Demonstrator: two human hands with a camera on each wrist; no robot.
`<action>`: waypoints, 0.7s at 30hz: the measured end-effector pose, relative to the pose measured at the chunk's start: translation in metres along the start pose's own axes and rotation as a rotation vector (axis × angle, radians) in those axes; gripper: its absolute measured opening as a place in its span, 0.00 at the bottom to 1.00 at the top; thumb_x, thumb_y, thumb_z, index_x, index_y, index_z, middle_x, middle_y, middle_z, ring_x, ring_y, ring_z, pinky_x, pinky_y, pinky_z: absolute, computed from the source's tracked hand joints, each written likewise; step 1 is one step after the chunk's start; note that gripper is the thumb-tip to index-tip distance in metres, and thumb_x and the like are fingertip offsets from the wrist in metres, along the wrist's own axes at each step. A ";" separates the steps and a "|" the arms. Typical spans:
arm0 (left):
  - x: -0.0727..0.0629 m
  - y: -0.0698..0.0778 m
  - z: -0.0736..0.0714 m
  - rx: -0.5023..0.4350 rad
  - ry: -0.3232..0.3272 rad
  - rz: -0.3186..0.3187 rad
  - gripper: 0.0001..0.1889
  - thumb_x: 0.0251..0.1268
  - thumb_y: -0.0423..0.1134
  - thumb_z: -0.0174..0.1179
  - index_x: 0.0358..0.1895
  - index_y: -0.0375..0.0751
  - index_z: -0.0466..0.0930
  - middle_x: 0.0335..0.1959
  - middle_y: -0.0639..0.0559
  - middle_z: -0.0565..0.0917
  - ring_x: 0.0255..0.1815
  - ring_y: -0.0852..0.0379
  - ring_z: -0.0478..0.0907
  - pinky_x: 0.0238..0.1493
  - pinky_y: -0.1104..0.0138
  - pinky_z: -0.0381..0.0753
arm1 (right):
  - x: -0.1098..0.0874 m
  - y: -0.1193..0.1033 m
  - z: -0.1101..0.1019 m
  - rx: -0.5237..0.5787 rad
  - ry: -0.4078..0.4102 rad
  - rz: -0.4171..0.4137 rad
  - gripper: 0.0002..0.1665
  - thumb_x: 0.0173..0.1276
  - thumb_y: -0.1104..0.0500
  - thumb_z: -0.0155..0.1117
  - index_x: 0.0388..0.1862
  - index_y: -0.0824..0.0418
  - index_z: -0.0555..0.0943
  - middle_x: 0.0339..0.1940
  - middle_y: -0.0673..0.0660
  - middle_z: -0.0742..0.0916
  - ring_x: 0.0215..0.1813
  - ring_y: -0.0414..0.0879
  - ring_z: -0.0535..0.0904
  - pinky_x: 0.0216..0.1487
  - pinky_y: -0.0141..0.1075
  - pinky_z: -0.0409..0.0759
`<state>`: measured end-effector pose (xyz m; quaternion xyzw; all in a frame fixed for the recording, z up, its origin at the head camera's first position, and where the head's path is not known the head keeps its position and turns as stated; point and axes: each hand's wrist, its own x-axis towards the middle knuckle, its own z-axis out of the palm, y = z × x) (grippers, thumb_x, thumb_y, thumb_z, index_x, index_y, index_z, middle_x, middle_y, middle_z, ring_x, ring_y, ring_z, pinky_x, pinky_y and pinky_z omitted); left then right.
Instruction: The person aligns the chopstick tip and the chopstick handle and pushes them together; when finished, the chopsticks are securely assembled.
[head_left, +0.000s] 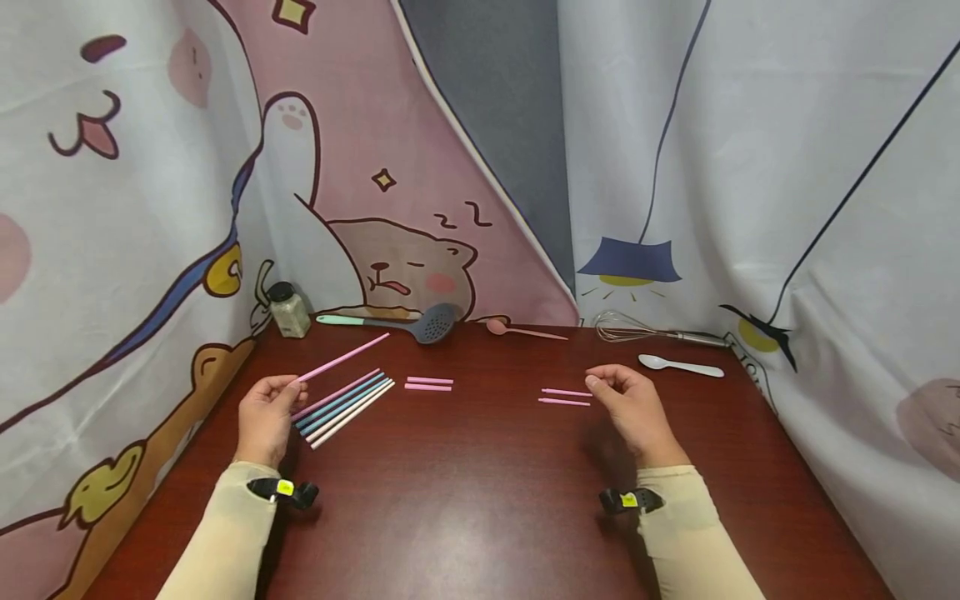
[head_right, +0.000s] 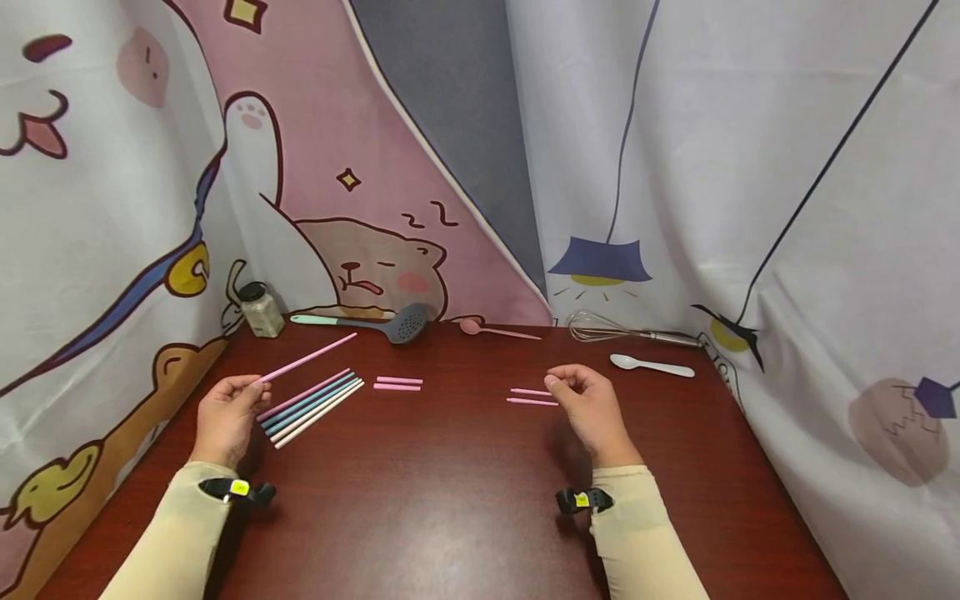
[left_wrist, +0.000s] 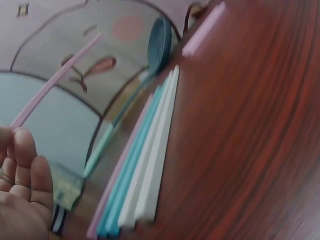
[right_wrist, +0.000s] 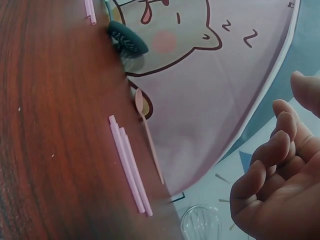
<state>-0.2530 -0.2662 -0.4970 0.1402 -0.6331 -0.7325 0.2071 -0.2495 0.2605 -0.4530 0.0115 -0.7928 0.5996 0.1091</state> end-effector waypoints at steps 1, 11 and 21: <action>0.003 -0.001 -0.003 0.025 0.008 -0.007 0.02 0.74 0.27 0.63 0.44 0.35 0.84 0.29 0.57 0.88 0.29 0.63 0.85 0.37 0.71 0.87 | 0.001 0.002 0.000 -0.005 0.002 0.013 0.16 0.75 0.60 0.69 0.54 0.71 0.84 0.30 0.45 0.80 0.37 0.37 0.75 0.37 0.29 0.75; 0.026 -0.016 -0.031 0.261 0.033 -0.112 0.02 0.78 0.31 0.60 0.46 0.36 0.81 0.26 0.65 0.85 0.30 0.68 0.84 0.35 0.76 0.85 | 0.003 0.013 -0.002 -0.022 0.011 0.094 0.19 0.76 0.55 0.69 0.54 0.71 0.84 0.30 0.44 0.80 0.36 0.39 0.72 0.35 0.32 0.72; 0.026 -0.013 -0.036 0.579 -0.054 -0.077 0.10 0.77 0.33 0.61 0.52 0.29 0.82 0.30 0.54 0.86 0.30 0.65 0.80 0.31 0.72 0.80 | 0.005 0.018 -0.001 -0.054 -0.005 0.114 0.21 0.78 0.53 0.67 0.56 0.71 0.83 0.37 0.45 0.83 0.42 0.42 0.74 0.42 0.33 0.74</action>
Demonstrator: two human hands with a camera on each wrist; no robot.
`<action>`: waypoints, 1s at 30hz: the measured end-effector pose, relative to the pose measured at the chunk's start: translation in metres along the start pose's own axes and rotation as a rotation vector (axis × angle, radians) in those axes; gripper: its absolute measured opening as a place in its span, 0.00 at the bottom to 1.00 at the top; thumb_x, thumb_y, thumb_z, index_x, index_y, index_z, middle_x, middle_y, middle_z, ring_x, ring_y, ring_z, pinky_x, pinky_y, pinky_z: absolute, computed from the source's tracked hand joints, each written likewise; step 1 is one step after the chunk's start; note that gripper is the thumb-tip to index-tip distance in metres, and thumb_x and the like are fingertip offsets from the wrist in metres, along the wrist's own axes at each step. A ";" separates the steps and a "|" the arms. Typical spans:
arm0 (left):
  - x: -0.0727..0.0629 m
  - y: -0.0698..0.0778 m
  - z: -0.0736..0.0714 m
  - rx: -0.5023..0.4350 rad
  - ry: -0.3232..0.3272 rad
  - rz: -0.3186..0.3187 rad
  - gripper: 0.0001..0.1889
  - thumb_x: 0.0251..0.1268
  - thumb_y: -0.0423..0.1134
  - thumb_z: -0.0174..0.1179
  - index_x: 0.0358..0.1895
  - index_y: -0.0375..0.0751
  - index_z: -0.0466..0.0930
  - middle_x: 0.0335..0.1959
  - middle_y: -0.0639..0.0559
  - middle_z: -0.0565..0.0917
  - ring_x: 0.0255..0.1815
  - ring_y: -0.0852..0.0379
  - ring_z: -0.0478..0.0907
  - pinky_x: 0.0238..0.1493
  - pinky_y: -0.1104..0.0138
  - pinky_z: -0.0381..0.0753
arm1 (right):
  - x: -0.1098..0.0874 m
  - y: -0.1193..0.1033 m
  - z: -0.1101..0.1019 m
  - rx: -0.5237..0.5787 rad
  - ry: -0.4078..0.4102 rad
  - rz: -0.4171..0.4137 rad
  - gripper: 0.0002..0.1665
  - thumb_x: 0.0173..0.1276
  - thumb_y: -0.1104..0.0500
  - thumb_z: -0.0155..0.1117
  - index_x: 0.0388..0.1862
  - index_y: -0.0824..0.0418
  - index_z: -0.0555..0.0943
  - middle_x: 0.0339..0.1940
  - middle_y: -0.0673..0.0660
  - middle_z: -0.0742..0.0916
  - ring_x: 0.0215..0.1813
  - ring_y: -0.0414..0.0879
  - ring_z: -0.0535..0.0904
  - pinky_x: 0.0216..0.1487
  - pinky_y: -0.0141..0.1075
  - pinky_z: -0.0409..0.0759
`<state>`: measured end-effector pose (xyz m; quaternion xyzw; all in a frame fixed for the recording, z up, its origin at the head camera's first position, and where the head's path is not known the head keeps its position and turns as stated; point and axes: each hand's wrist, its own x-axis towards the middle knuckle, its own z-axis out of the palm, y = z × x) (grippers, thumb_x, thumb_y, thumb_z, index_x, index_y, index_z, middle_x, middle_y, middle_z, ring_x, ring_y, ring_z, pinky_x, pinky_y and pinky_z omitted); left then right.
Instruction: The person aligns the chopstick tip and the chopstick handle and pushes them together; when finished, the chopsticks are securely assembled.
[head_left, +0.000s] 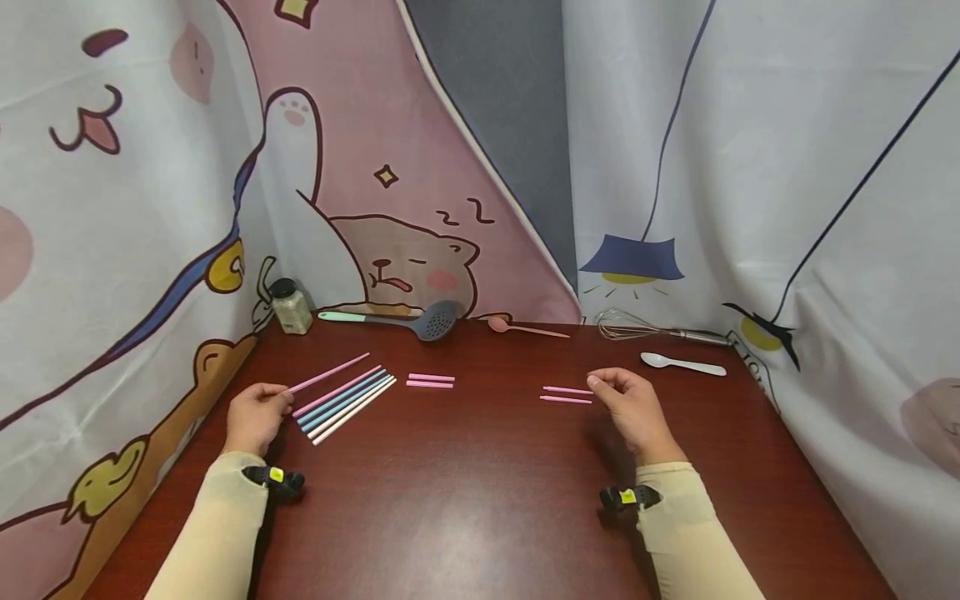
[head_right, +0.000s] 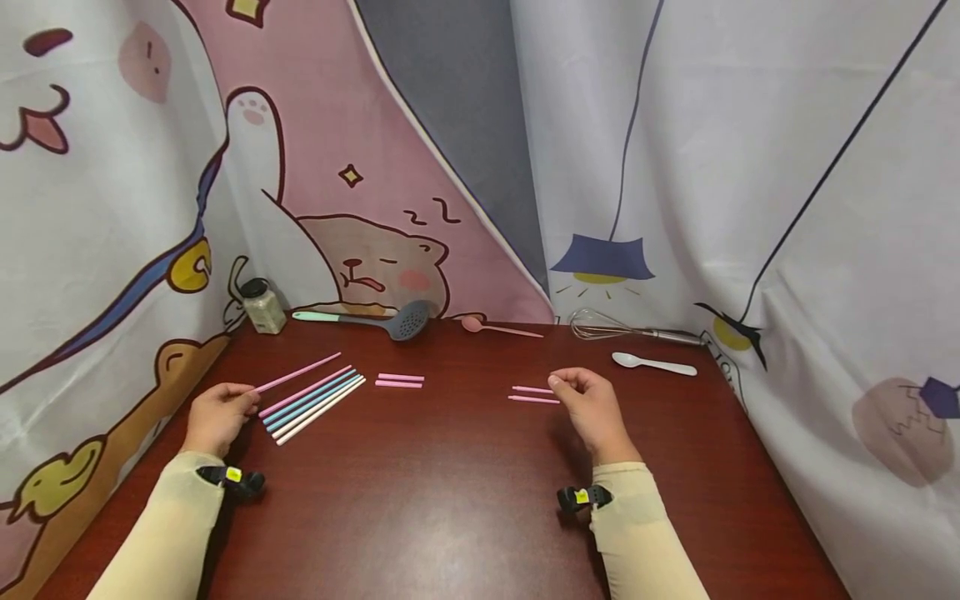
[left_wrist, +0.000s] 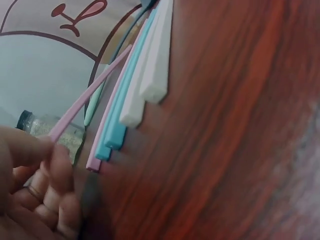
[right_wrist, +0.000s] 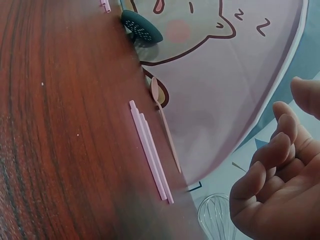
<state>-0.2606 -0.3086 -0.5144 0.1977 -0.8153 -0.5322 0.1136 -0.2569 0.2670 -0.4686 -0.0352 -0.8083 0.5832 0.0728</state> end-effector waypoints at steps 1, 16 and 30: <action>0.000 0.001 -0.001 0.059 -0.009 0.017 0.11 0.77 0.34 0.61 0.52 0.29 0.83 0.32 0.51 0.86 0.31 0.63 0.79 0.31 0.71 0.79 | 0.000 0.000 0.000 0.000 0.002 0.003 0.20 0.78 0.53 0.67 0.55 0.70 0.83 0.36 0.45 0.83 0.42 0.42 0.74 0.41 0.33 0.74; 0.001 0.006 -0.010 0.409 -0.160 0.102 0.10 0.74 0.37 0.61 0.44 0.31 0.86 0.44 0.34 0.86 0.46 0.39 0.78 0.39 0.59 0.72 | 0.003 0.004 -0.002 -0.018 0.020 0.028 0.20 0.78 0.52 0.67 0.55 0.68 0.85 0.38 0.48 0.83 0.42 0.44 0.74 0.41 0.34 0.75; -0.004 0.020 0.001 0.405 -0.147 0.178 0.12 0.74 0.38 0.61 0.48 0.31 0.85 0.42 0.35 0.87 0.44 0.41 0.81 0.37 0.61 0.74 | 0.012 0.004 -0.006 -0.060 -0.009 -0.005 0.20 0.76 0.54 0.69 0.54 0.69 0.85 0.36 0.49 0.83 0.41 0.41 0.74 0.40 0.33 0.74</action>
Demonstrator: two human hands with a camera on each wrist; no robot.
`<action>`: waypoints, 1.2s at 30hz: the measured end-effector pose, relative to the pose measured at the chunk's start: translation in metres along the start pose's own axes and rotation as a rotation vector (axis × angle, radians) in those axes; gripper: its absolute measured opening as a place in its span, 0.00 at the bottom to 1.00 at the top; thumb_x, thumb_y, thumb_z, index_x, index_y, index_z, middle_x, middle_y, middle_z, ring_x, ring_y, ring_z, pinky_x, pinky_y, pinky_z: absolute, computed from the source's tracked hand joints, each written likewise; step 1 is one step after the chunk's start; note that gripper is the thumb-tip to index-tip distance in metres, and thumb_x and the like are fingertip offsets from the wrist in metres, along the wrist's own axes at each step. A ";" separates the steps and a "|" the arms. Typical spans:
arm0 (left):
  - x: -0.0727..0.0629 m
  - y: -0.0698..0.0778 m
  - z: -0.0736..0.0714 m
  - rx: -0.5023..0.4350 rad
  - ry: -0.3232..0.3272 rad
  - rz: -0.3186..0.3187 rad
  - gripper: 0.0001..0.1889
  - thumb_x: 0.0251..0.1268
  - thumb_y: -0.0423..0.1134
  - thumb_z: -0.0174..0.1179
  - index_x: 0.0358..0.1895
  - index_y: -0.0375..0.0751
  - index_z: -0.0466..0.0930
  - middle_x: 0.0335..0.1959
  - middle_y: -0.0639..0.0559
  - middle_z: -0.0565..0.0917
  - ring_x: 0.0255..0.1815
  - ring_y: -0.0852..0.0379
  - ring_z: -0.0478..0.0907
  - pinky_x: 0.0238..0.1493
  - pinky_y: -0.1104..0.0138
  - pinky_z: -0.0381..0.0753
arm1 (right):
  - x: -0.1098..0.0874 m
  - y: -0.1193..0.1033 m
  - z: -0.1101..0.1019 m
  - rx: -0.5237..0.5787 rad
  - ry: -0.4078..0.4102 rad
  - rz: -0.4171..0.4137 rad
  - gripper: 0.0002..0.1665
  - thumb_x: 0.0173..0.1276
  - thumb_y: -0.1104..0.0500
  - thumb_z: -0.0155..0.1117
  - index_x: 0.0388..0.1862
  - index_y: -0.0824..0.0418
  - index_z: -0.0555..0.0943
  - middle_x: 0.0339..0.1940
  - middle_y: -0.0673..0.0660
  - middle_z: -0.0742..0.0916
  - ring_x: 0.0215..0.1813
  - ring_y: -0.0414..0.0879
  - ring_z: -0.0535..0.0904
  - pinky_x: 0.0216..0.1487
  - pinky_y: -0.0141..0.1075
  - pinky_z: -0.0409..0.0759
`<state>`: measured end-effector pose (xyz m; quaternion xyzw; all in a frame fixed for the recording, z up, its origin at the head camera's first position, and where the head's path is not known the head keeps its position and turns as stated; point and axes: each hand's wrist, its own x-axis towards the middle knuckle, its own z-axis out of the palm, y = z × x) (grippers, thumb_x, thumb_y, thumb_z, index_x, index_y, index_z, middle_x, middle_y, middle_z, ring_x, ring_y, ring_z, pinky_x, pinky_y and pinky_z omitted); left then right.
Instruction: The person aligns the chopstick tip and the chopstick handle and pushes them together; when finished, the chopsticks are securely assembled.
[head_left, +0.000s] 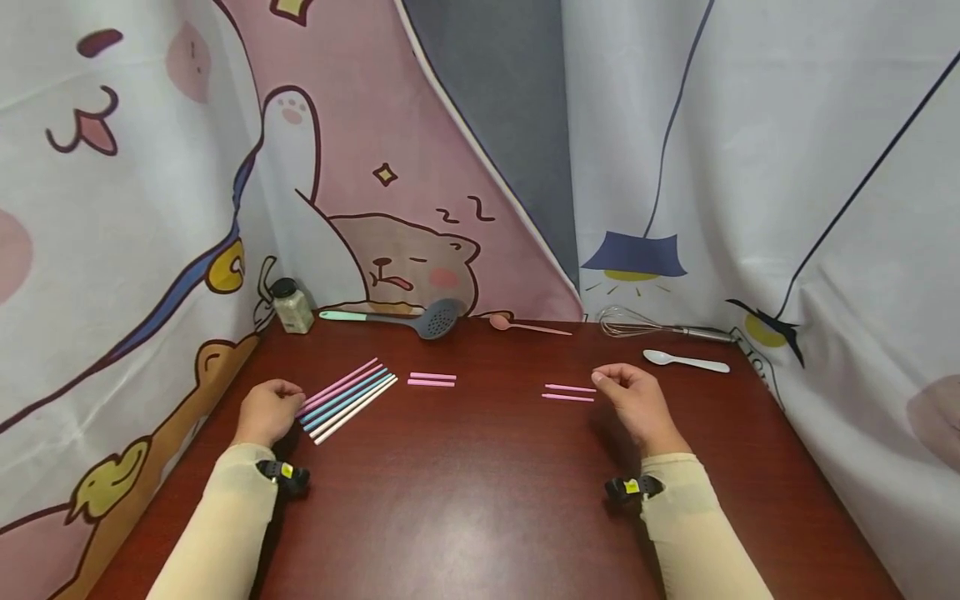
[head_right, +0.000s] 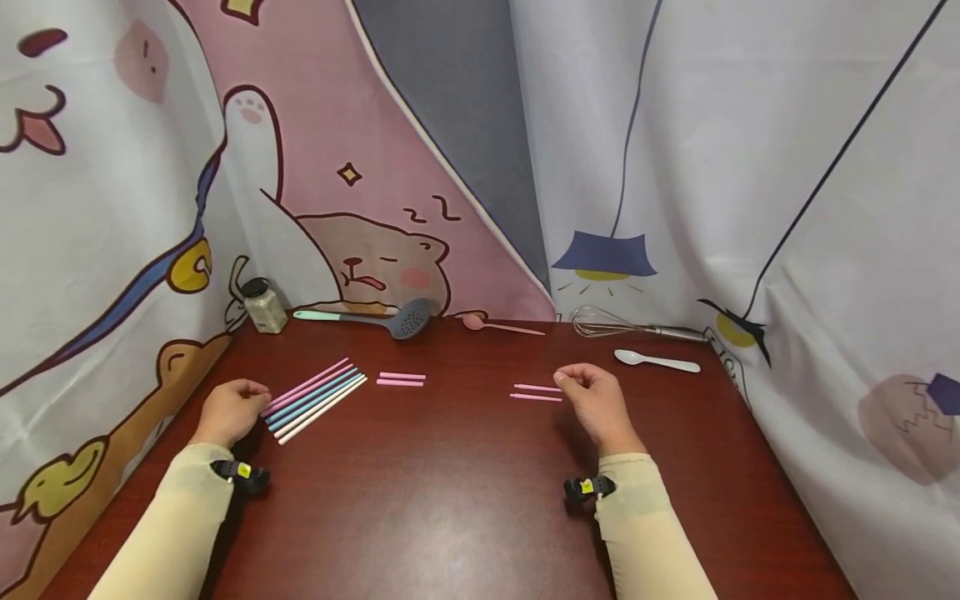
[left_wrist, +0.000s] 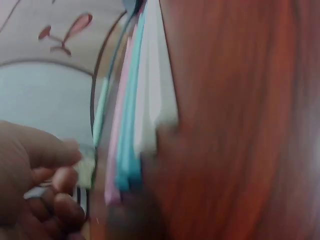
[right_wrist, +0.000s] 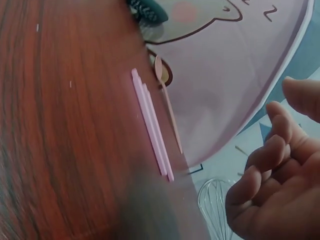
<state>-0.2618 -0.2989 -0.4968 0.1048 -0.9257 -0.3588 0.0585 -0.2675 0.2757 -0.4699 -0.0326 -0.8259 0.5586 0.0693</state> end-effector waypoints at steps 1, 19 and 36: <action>0.000 0.005 0.003 -0.007 0.013 0.034 0.11 0.75 0.37 0.61 0.49 0.31 0.85 0.42 0.36 0.87 0.43 0.43 0.81 0.37 0.61 0.75 | 0.001 0.001 -0.001 -0.032 -0.009 -0.004 0.19 0.76 0.53 0.69 0.54 0.68 0.85 0.37 0.50 0.83 0.40 0.42 0.74 0.40 0.33 0.74; 0.010 0.101 0.080 0.012 -0.202 0.368 0.10 0.73 0.33 0.64 0.53 0.36 0.88 0.53 0.39 0.88 0.56 0.40 0.84 0.65 0.44 0.78 | 0.027 0.026 0.005 -0.401 -0.219 -0.015 0.08 0.70 0.57 0.73 0.43 0.61 0.89 0.30 0.53 0.83 0.35 0.48 0.75 0.37 0.40 0.74; 0.017 0.114 0.114 0.143 -0.279 0.379 0.13 0.70 0.31 0.65 0.55 0.34 0.87 0.53 0.40 0.89 0.59 0.41 0.84 0.65 0.47 0.79 | 0.028 0.025 0.003 -0.477 -0.320 0.043 0.12 0.69 0.61 0.73 0.48 0.65 0.87 0.48 0.64 0.87 0.45 0.54 0.78 0.47 0.43 0.75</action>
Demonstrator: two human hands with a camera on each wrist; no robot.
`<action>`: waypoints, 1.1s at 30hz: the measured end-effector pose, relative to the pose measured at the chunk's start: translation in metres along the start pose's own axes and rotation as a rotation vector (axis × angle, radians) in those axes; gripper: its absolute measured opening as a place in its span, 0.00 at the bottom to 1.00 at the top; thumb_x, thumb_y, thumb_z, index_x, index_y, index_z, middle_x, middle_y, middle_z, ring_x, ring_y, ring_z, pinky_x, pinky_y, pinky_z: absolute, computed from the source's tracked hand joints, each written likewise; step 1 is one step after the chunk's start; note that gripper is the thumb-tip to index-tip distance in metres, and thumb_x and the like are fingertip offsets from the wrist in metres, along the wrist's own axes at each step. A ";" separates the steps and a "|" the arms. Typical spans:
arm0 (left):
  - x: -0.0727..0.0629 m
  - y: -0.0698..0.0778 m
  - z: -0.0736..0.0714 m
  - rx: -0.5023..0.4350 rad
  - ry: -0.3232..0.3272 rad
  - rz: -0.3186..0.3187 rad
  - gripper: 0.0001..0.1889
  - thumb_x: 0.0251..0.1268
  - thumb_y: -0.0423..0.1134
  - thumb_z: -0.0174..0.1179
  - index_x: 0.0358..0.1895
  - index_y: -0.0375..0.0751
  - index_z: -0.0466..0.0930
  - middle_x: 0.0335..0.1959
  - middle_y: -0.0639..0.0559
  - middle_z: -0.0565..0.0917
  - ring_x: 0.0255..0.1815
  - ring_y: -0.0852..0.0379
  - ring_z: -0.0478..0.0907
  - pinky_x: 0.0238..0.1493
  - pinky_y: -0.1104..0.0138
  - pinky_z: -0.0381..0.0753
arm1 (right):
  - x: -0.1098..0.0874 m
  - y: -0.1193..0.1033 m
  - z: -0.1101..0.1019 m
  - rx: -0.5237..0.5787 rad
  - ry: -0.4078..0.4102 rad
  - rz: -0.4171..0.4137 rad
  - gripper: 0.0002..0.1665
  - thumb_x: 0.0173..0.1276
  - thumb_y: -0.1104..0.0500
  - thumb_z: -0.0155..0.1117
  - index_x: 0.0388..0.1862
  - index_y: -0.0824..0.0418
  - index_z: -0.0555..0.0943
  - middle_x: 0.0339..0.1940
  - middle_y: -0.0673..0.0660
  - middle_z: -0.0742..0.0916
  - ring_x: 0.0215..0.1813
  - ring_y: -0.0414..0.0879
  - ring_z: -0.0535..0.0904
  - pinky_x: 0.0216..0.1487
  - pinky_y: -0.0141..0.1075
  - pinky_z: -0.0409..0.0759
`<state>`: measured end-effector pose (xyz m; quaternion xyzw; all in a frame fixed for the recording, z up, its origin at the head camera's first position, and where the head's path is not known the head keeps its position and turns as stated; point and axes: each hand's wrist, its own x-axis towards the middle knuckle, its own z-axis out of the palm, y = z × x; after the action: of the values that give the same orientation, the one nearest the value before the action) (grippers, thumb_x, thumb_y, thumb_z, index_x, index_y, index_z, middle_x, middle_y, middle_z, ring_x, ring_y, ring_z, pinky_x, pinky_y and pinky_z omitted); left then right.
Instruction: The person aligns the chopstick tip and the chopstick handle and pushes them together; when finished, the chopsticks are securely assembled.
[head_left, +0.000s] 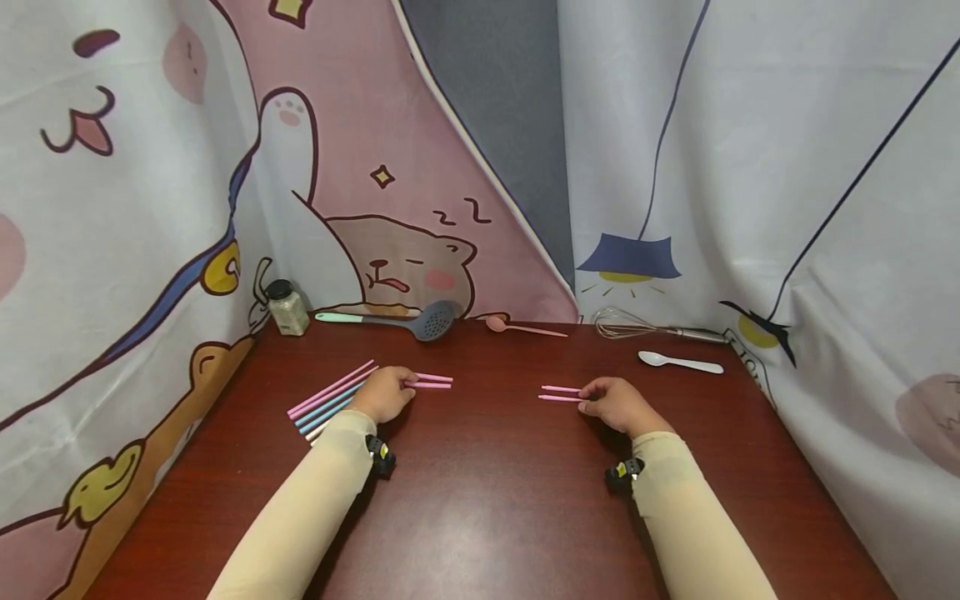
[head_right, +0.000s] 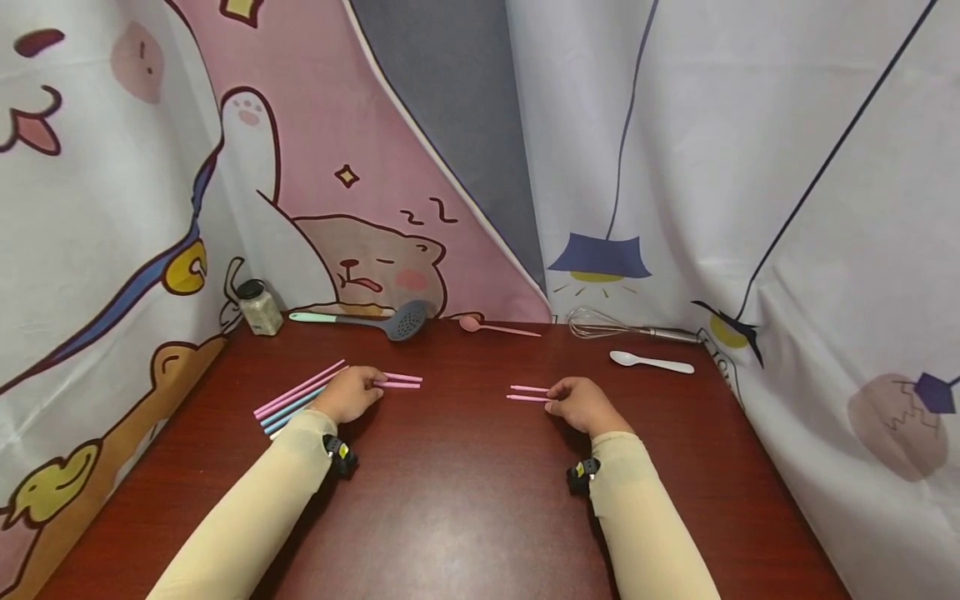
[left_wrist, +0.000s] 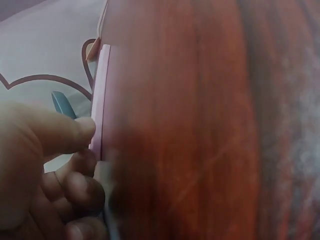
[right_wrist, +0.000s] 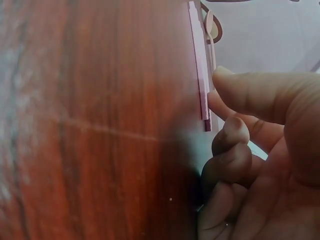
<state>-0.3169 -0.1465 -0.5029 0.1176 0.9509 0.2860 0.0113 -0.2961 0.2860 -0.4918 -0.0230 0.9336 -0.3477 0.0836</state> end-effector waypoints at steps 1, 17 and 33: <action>0.000 0.001 0.000 0.001 0.002 -0.009 0.12 0.70 0.31 0.65 0.54 0.34 0.87 0.53 0.41 0.89 0.60 0.41 0.84 0.66 0.47 0.79 | 0.000 0.001 0.000 -0.008 -0.003 -0.007 0.12 0.69 0.61 0.73 0.48 0.66 0.86 0.48 0.64 0.87 0.45 0.54 0.78 0.48 0.44 0.76; -0.004 0.007 0.001 0.082 0.025 -0.030 0.07 0.65 0.32 0.67 0.31 0.44 0.80 0.31 0.49 0.82 0.37 0.50 0.79 0.45 0.54 0.80 | 0.014 0.003 0.002 -0.127 -0.032 -0.006 0.05 0.64 0.64 0.73 0.30 0.60 0.84 0.27 0.53 0.82 0.34 0.49 0.75 0.35 0.39 0.72; -0.026 0.031 -0.005 -0.281 0.049 0.075 0.02 0.72 0.33 0.64 0.38 0.42 0.81 0.31 0.51 0.82 0.31 0.57 0.75 0.36 0.62 0.77 | -0.019 -0.019 -0.005 -0.061 0.040 -0.103 0.04 0.74 0.65 0.64 0.36 0.62 0.80 0.27 0.54 0.80 0.31 0.47 0.74 0.34 0.39 0.73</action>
<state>-0.2853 -0.1303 -0.4834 0.1433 0.8964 0.4193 -0.0061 -0.2782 0.2770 -0.4727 -0.0665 0.9428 -0.3233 0.0462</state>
